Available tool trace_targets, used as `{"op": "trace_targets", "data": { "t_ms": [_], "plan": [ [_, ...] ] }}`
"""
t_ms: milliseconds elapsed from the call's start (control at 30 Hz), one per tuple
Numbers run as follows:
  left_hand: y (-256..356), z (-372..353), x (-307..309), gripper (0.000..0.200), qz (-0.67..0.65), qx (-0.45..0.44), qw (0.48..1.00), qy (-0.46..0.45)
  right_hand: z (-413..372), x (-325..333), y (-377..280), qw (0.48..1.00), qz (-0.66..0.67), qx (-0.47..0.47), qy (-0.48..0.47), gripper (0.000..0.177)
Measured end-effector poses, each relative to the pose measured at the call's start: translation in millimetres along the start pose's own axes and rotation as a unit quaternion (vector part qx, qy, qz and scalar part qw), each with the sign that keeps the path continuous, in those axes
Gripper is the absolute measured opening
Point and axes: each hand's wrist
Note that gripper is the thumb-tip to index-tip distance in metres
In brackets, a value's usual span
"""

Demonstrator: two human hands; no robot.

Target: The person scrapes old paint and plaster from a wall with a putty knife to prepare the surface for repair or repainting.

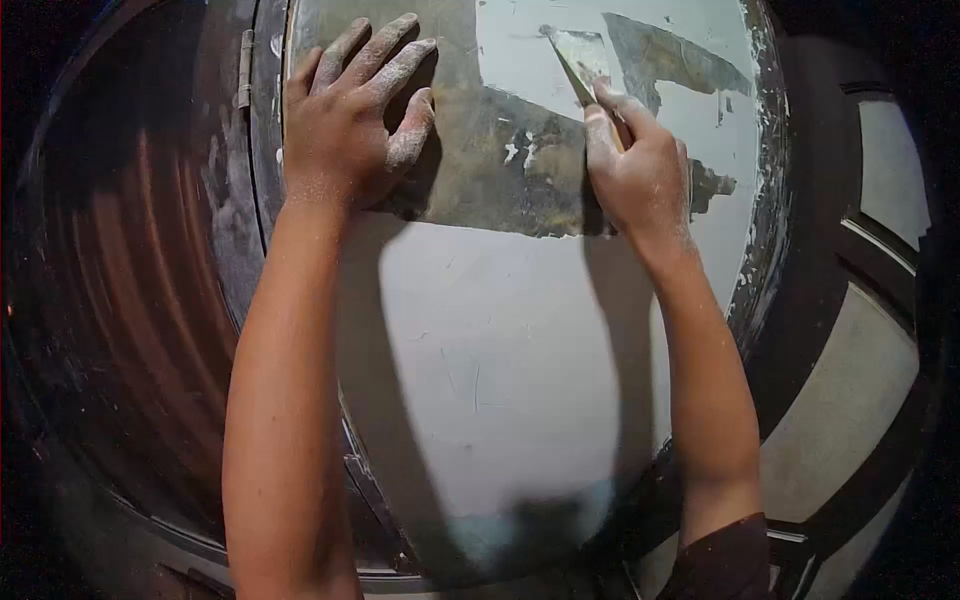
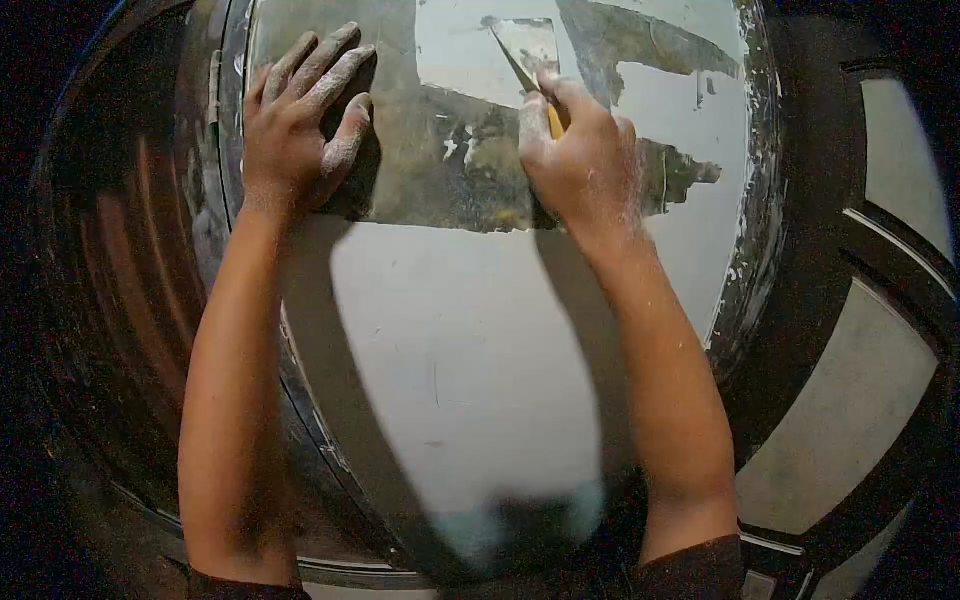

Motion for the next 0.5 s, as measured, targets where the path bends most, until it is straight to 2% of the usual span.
{"op": "trace_targets", "data": {
  "t_ms": [133, 200, 333, 433, 467, 500],
  "plan": [
    [3, -1, -1, 0.046, 0.014, 0.015, 1.0, -0.01, -34, -3, 15, 0.998, 0.001, 0.063, 0.002, 0.041],
    [4, -1, -2, 0.046, 0.016, 0.011, 1.0, -0.002, -13, -5, 10, 0.999, 0.026, 0.033, 0.006, 0.039],
    [0, 0, -3, 0.045, 0.004, 0.006, 1.0, 0.003, 31, -1, -1, 0.997, -0.06, 0.008, -0.046, 0.043],
    [2, -3, -2, 0.044, 0.009, 0.018, 1.0, 0.002, -5, 10, -11, 0.994, -0.02, -0.036, -0.098, 0.045],
    [3, -3, 0, 0.044, 0.009, 0.018, 1.0, 0.001, -25, 2, 5, 0.997, -0.014, 0.038, -0.06, 0.046],
    [4, -1, 2, 0.045, 0.008, 0.019, 1.0, -0.006, -40, 4, 3, 0.997, -0.027, 0.029, -0.067, 0.048]
  ]
}}
Point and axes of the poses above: each hand's wrist, its own z-axis towards the middle knuckle, its own x-axis out of the back of the hand, y = z × x, and after that the axes turned 1 degree about z, right-handed
